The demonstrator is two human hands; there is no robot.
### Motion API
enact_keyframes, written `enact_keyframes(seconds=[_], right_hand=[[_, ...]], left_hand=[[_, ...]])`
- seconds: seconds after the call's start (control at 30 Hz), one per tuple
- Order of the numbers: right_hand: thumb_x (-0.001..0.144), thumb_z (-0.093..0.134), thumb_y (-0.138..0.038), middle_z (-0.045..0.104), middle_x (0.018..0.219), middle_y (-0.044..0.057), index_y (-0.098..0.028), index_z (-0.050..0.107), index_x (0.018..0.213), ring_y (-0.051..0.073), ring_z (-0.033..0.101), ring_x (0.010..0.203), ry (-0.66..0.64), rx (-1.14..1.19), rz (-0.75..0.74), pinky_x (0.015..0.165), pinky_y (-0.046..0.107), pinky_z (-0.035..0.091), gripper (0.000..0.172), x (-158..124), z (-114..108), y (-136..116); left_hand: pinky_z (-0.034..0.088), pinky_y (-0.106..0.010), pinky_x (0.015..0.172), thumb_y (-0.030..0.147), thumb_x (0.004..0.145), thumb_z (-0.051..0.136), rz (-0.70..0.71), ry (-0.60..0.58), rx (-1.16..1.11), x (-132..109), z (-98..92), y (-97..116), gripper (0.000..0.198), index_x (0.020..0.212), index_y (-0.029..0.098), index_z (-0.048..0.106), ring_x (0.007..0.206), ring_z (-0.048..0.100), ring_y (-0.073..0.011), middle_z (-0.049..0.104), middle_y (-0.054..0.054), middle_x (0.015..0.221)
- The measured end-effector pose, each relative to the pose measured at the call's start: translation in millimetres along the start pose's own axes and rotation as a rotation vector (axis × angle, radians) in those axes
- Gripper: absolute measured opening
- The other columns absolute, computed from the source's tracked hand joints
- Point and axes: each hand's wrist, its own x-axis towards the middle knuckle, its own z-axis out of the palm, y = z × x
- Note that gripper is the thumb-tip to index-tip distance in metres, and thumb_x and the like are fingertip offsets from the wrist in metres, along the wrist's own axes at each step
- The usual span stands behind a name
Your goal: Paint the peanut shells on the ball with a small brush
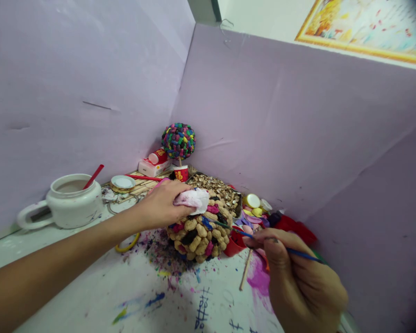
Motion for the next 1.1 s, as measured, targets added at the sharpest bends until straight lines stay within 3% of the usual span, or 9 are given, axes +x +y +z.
enact_keyframes(seconds=[0.17, 0.33, 0.5, 0.6, 0.8, 1.1], right_hand=[[0.093, 0.053, -0.023, 0.068, 0.067, -0.006, -0.023, 0.064, 0.078, 0.007, 0.064, 0.060, 0.092, 0.027, 0.096, 0.059, 0.016, 0.049, 0.019, -0.9, -2.2, -3.4], [0.093, 0.051, -0.022, 0.070, 0.070, -0.004, -0.023, 0.064, 0.084, 0.008, 0.066, 0.059, -0.020, 0.000, -0.027, 0.055, 0.017, 0.049, 0.016, 0.3, -0.9, -2.8], [0.093, 0.051, -0.023, 0.067, 0.065, -0.004, -0.023, 0.063, 0.075, 0.009, 0.065, 0.058, 0.043, -0.002, 0.050, 0.056, 0.018, 0.048, 0.021, -1.1, -3.3, -2.3], [0.093, 0.051, -0.023, 0.069, 0.066, -0.005, -0.024, 0.064, 0.079, 0.009, 0.066, 0.060, 0.053, -0.019, 0.032, 0.061, 0.018, 0.050, 0.019, -0.2, -2.6, -4.2], [0.092, 0.049, -0.022, 0.071, 0.069, -0.003, -0.024, 0.063, 0.083, 0.011, 0.068, 0.059, -0.094, -0.096, -0.100, 0.055, 0.018, 0.049, 0.018, 4.4, -3.0, -8.8], [0.094, 0.046, -0.024, 0.067, 0.065, -0.003, -0.024, 0.062, 0.076, 0.012, 0.064, 0.057, -0.008, -0.072, -0.010, 0.053, 0.022, 0.046, 0.025, 1.9, -0.6, -22.9]], left_hand=[[0.042, -0.045, 0.095, 0.041, 0.075, 0.060, -0.013, 0.000, -0.014, 0.0, 0.3, -0.4, 0.040, 0.107, 0.021, 0.070, 0.112, 0.057, -0.0326, 0.069, -0.009, 0.113], [0.042, -0.045, 0.096, 0.041, 0.074, 0.060, -0.012, 0.001, -0.019, -0.3, 0.3, -0.6, 0.041, 0.108, 0.021, 0.070, 0.112, 0.057, -0.0329, 0.070, -0.009, 0.113], [0.043, -0.044, 0.096, 0.041, 0.074, 0.060, -0.008, 0.004, -0.009, 0.2, 0.2, -0.5, 0.037, 0.103, 0.021, 0.071, 0.109, 0.059, -0.0320, 0.070, -0.008, 0.111], [0.043, -0.043, 0.095, 0.042, 0.075, 0.059, -0.009, -0.005, 0.001, -0.1, -0.4, -0.1, 0.036, 0.103, 0.022, 0.071, 0.111, 0.058, -0.0318, 0.070, -0.008, 0.112], [0.044, -0.044, 0.095, 0.041, 0.076, 0.060, -0.003, -0.021, 0.009, -1.0, -1.2, 0.4, 0.034, 0.103, 0.023, 0.069, 0.111, 0.058, -0.0322, 0.070, -0.007, 0.112], [0.042, -0.044, 0.096, 0.039, 0.077, 0.063, 0.023, -0.018, 0.029, -1.7, 0.3, 0.4, 0.036, 0.107, 0.020, 0.068, 0.109, 0.057, -0.0307, 0.068, -0.010, 0.114]])
